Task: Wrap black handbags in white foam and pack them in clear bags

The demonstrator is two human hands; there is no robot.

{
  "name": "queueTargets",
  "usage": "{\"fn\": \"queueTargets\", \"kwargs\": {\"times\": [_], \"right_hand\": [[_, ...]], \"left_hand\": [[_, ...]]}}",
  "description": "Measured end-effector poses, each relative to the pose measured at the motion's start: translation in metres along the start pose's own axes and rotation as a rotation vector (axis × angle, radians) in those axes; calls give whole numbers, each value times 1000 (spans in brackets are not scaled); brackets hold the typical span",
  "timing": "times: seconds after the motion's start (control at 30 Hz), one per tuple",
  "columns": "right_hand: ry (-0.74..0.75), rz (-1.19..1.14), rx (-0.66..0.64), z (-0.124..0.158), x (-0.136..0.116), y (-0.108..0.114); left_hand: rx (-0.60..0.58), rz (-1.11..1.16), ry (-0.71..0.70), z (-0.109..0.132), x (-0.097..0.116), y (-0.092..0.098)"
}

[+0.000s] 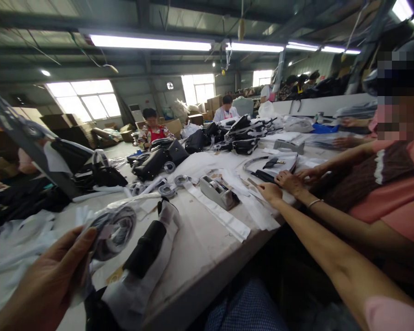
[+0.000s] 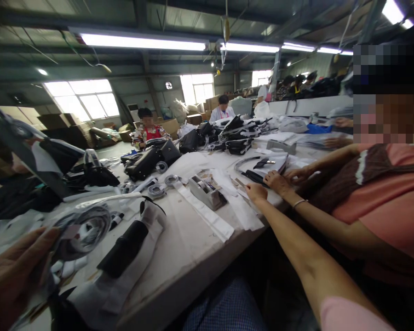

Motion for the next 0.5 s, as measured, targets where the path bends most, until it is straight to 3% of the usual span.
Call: {"fn": "queueTargets", "kwargs": {"times": [0.13, 0.33, 0.43, 0.5], "right_hand": [[179, -260, -93, 43, -69, 2], [589, -873, -481, 169, -217, 11], [710, -931, -605, 220, -268, 15], [753, -934, -584, 238, -291, 14]], "left_hand": [[-145, 89, 0, 2, -2, -6], [-266, 145, -118, 4, 0, -18], [-252, 144, -167, 8, 2, -17], [-234, 119, -195, 13, 6, -16]]}}
Point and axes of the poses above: each hand's wrist, its own z-axis away from the middle knuckle, its own y-axis out of the back of the hand, x = y × z, the point moved 6 cm from there along -z, towards the middle knuckle
